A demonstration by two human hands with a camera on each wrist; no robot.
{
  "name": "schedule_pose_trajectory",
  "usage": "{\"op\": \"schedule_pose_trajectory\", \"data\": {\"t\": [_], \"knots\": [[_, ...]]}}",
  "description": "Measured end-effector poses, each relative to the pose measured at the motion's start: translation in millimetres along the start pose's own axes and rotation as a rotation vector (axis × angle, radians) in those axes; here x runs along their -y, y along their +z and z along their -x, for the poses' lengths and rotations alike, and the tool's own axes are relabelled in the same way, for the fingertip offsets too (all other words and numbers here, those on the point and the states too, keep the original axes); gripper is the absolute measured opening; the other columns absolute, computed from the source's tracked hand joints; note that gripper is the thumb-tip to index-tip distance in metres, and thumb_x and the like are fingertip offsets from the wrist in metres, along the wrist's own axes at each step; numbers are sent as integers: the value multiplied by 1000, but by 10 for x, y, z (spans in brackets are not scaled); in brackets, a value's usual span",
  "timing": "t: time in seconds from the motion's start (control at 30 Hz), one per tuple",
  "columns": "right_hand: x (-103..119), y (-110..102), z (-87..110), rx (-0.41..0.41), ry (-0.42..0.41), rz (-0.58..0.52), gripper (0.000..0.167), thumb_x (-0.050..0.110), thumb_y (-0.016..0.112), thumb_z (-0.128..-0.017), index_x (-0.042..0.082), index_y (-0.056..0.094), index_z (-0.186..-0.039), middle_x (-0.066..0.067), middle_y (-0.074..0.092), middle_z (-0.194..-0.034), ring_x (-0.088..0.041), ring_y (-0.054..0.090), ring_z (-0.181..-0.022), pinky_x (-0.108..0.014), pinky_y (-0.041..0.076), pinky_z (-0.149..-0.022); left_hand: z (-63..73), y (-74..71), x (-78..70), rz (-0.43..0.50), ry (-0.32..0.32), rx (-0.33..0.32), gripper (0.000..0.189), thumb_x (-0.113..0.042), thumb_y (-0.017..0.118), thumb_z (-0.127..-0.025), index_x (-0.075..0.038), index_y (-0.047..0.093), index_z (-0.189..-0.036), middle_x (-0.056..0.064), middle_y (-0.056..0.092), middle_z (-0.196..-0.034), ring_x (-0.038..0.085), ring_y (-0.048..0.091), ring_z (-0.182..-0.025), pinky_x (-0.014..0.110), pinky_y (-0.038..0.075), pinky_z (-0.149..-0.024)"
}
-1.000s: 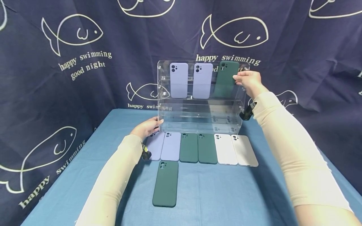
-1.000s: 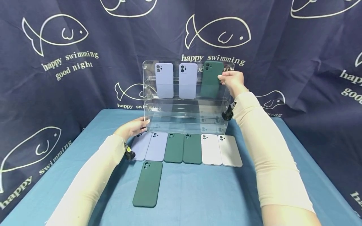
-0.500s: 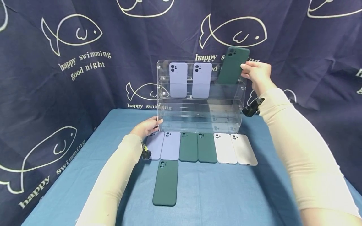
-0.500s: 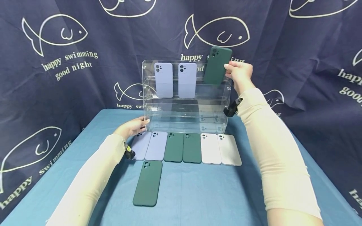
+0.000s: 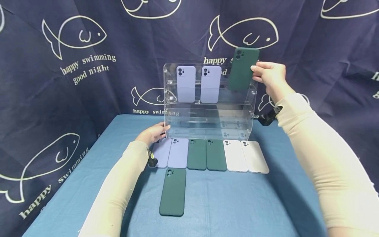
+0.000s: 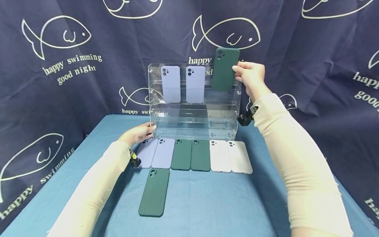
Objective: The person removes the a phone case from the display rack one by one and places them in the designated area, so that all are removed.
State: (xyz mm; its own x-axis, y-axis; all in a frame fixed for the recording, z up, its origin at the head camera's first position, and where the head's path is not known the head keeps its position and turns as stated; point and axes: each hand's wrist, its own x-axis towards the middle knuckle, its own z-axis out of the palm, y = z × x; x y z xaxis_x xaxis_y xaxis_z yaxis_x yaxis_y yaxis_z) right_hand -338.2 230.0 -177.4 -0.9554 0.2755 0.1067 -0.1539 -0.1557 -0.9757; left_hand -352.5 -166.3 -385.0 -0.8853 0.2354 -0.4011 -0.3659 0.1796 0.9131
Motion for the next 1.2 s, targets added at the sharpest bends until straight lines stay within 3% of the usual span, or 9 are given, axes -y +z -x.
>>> {"op": "schedule_pose_trajectory", "data": {"t": [0.3, 0.43, 0.6, 0.7, 1.1, 1.2], "knots": [[-212, 9, 298, 85, -38, 90, 11, 0, 74, -83, 9, 68, -83, 5, 69, -69, -8, 68, -61, -22, 62, -66, -1, 31, 34, 1, 4, 3, 65, -21, 41, -105, -11, 4, -157, 8, 9, -163, 24, 14, -150, 37, 18, -125], [-352, 13, 441, 90, -44, 222, 8, 3, 71, -86, 5, 67, -93, 7, 68, -70, -5, 67, -62, -23, 62, -70, 4, 32, 14, -11, 2, -5, 66, -23, 42, -105, -12, 4, -157, 7, 10, -163, 23, 14, -150, 37, 20, -125], [-541, 21, 608, 123, -35, 393, 34, 10, 70, -89, -8, 62, -116, 10, 67, -77, -2, 66, -67, -25, 62, -77, 13, 20, -11, -4, -7, 0, 66, -24, 42, -105, -14, 2, -157, 7, 8, -164, 23, 13, -150, 36, 20, -125], [-639, 28, 703, 174, -12, 392, 43, 11, 70, -89, -12, 57, -123, 10, 68, -79, -2, 67, -70, -29, 61, -82, 19, 2, -22, 4, -9, -4, 66, -23, 42, -105, -14, 3, -157, 7, 8, -164, 23, 13, -150, 36, 21, -125], [-1041, 15, 1016, 331, 117, 348, 49, 9, 67, -91, -16, 50, -130, 16, 67, -78, -2, 69, -72, -32, 60, -85, -1, 3, -3, 2, 0, -2, 66, -24, 42, -105, -14, 3, -157, 6, 7, -164, 23, 12, -151, 37, 19, -125], [-1138, -2, 1071, 355, 168, 375, 51, 13, 67, -92, -12, 50, -133, 14, 68, -79, -2, 69, -73, -43, 55, -96, 4, 10, 3, 4, -6, -3, 66, -24, 42, -105, -15, 4, -157, 6, 8, -164, 23, 12, -150, 37, 19, -125]]}}
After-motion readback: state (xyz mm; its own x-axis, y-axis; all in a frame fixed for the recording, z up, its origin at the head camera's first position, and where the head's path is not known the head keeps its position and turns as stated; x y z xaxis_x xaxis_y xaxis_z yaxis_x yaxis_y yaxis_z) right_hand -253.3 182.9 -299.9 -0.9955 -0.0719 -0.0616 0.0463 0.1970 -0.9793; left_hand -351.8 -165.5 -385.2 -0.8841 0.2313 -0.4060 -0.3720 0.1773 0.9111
